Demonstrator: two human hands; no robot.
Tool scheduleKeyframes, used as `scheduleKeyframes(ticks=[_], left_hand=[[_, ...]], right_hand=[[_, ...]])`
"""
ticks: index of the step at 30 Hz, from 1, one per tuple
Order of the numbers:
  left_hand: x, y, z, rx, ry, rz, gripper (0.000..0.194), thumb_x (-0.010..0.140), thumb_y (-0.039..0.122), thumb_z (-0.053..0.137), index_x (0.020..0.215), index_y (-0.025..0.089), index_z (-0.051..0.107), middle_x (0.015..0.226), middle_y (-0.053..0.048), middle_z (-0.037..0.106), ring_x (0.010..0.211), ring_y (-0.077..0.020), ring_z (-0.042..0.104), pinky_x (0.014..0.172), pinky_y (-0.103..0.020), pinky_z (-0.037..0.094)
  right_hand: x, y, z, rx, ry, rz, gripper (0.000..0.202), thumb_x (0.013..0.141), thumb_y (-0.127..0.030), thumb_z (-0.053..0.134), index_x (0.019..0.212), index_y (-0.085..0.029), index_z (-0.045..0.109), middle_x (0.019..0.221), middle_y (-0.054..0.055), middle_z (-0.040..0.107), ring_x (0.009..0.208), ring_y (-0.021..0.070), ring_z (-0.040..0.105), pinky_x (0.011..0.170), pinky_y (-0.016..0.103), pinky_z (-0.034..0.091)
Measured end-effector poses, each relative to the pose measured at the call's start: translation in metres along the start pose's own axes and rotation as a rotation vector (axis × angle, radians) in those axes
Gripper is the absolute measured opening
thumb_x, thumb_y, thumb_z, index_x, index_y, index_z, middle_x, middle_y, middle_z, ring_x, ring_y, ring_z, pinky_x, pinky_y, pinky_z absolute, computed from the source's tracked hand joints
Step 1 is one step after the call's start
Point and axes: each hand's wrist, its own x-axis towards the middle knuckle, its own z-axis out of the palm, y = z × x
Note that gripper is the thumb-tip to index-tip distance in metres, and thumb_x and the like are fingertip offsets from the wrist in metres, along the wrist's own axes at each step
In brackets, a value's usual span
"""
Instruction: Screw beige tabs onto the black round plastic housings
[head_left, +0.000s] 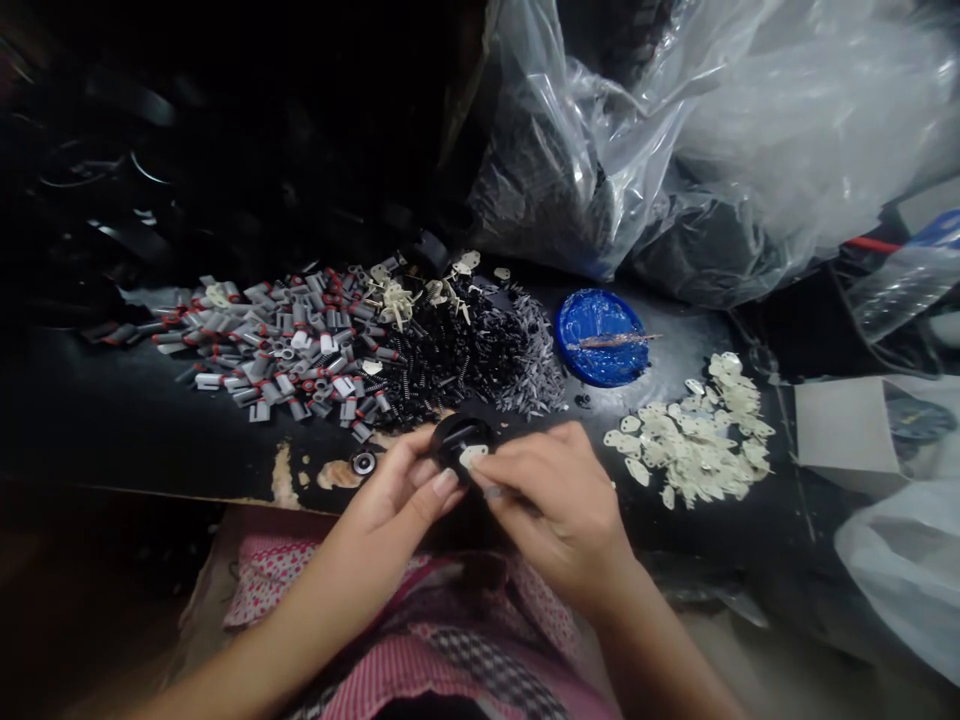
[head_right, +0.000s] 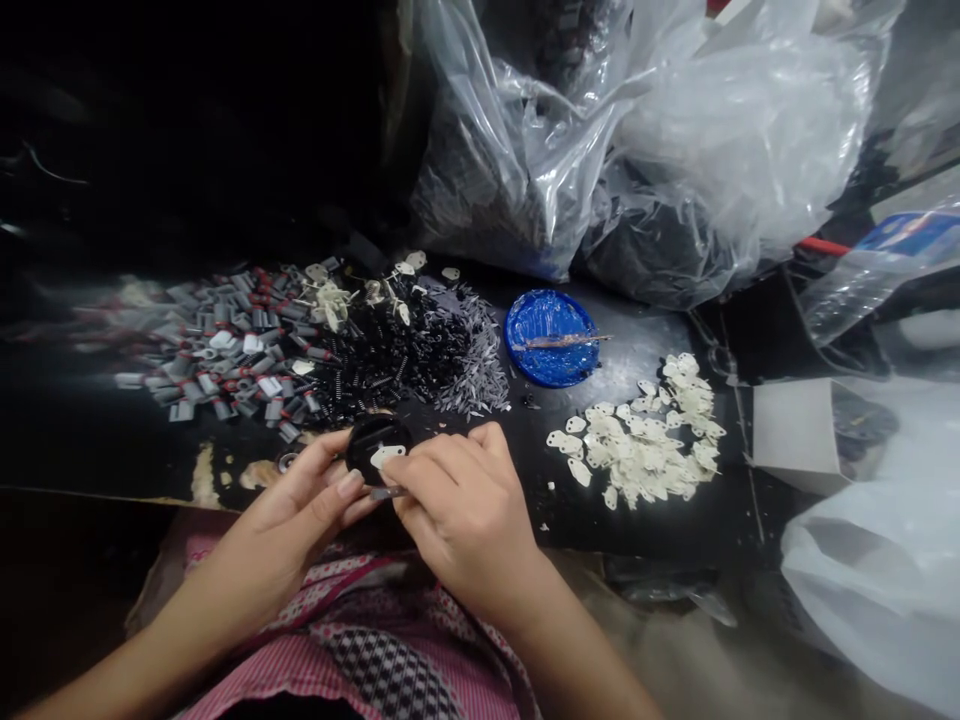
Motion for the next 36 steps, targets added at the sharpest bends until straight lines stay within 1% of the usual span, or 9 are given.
scheduleKeyframes(ticks=[5, 9, 16, 20, 23, 25, 27, 32, 36], left_hand=[[0.003, 0.002, 0.004, 0.058, 0.027, 0.033, 0.025, 0.079, 0.03, 0.072, 0.102, 0.025, 0.062, 0.12, -0.001, 0.065, 0.103, -0.016, 0.062, 0.09, -0.026, 0.047], [0.006, -0.002, 0.008, -0.015, 0.083, 0.067, 0.018, 0.076, 0.026, 0.073, 0.084, 0.023, 0.058, 0.099, 0.003, 0.068, 0.089, -0.0126, 0.062, 0.08, -0.023, 0.047], [-0.001, -0.001, 0.004, 0.003, 0.163, 0.093, 0.016, 0.078, 0.028, 0.07, 0.083, 0.022, 0.056, 0.077, 0.004, 0.063, 0.075, -0.0119, 0.059, 0.07, -0.023, 0.046], [-0.045, -0.004, -0.04, 0.235, 0.225, 0.123, 0.015, 0.081, 0.033, 0.065, 0.093, 0.025, 0.063, 0.087, -0.001, 0.069, 0.092, -0.0198, 0.062, 0.081, -0.029, 0.047], [-0.089, -0.009, -0.092, 0.527, 0.571, 0.14, 0.023, 0.085, 0.041, 0.057, 0.101, 0.027, 0.064, 0.095, -0.005, 0.07, 0.095, -0.0265, 0.062, 0.089, -0.039, 0.045], [-0.107, -0.005, -0.12, 0.806, 0.834, 0.237, 0.027, 0.082, 0.04, 0.06, 0.107, 0.029, 0.063, 0.115, -0.007, 0.065, 0.114, -0.0312, 0.053, 0.103, -0.045, 0.033], [-0.107, 0.005, -0.13, 1.068, 0.876, 0.378, 0.026, 0.081, 0.035, 0.062, 0.107, 0.03, 0.063, 0.121, -0.007, 0.062, 0.118, -0.0322, 0.049, 0.106, -0.046, 0.029], [-0.039, 0.051, -0.086, 1.508, 0.543, 0.678, 0.019, 0.088, 0.026, 0.053, 0.102, 0.025, 0.067, 0.096, -0.006, 0.069, 0.097, -0.0279, 0.056, 0.093, -0.041, 0.039], [0.009, 0.078, -0.051, 1.797, 0.516, 0.676, 0.025, 0.091, 0.031, 0.048, 0.101, 0.017, 0.066, 0.097, -0.012, 0.066, 0.094, -0.0312, 0.053, 0.087, -0.045, 0.039]], right_hand=[[-0.001, -0.001, -0.002, -0.012, -0.015, -0.007, 0.015, 0.085, -0.006, 0.056, 0.093, -0.016, 0.063, 0.079, 0.002, 0.07, 0.068, 0.0151, 0.061, 0.068, 0.035, 0.032], [-0.007, -0.006, 0.003, -0.013, 0.0, 0.01, 0.013, 0.085, -0.007, 0.056, 0.089, -0.016, 0.064, 0.068, 0.0, 0.064, 0.06, 0.0143, 0.055, 0.065, 0.034, 0.028], [-0.007, -0.011, 0.022, 0.12, -0.029, 0.042, 0.017, 0.083, -0.005, 0.057, 0.089, -0.021, 0.061, 0.068, -0.005, 0.064, 0.057, 0.0122, 0.05, 0.063, 0.031, 0.03], [0.011, -0.025, 0.025, 0.402, -0.214, -0.068, 0.016, 0.084, -0.01, 0.061, 0.092, -0.023, 0.065, 0.073, -0.005, 0.068, 0.062, 0.0115, 0.058, 0.064, 0.03, 0.036], [0.023, -0.029, 0.023, 0.525, -0.198, -0.11, 0.012, 0.087, -0.016, 0.061, 0.095, -0.022, 0.065, 0.074, -0.004, 0.069, 0.062, 0.0111, 0.059, 0.067, 0.03, 0.041], [0.029, -0.026, 0.025, 0.512, -0.154, -0.037, 0.012, 0.087, -0.016, 0.06, 0.094, -0.023, 0.066, 0.077, -0.003, 0.07, 0.065, 0.0119, 0.061, 0.069, 0.03, 0.042], [0.032, -0.022, 0.03, 0.484, -0.14, 0.026, 0.012, 0.088, -0.016, 0.059, 0.092, -0.024, 0.066, 0.081, -0.002, 0.071, 0.071, 0.0139, 0.063, 0.073, 0.032, 0.044], [0.024, -0.015, 0.05, 0.431, -0.14, -0.045, 0.014, 0.088, -0.014, 0.056, 0.094, -0.023, 0.065, 0.087, 0.001, 0.071, 0.079, 0.0175, 0.063, 0.082, 0.039, 0.044], [0.013, -0.01, 0.058, 0.366, -0.035, -0.053, 0.016, 0.087, -0.013, 0.054, 0.094, -0.021, 0.065, 0.081, 0.002, 0.071, 0.07, 0.0167, 0.062, 0.069, 0.034, 0.046]])
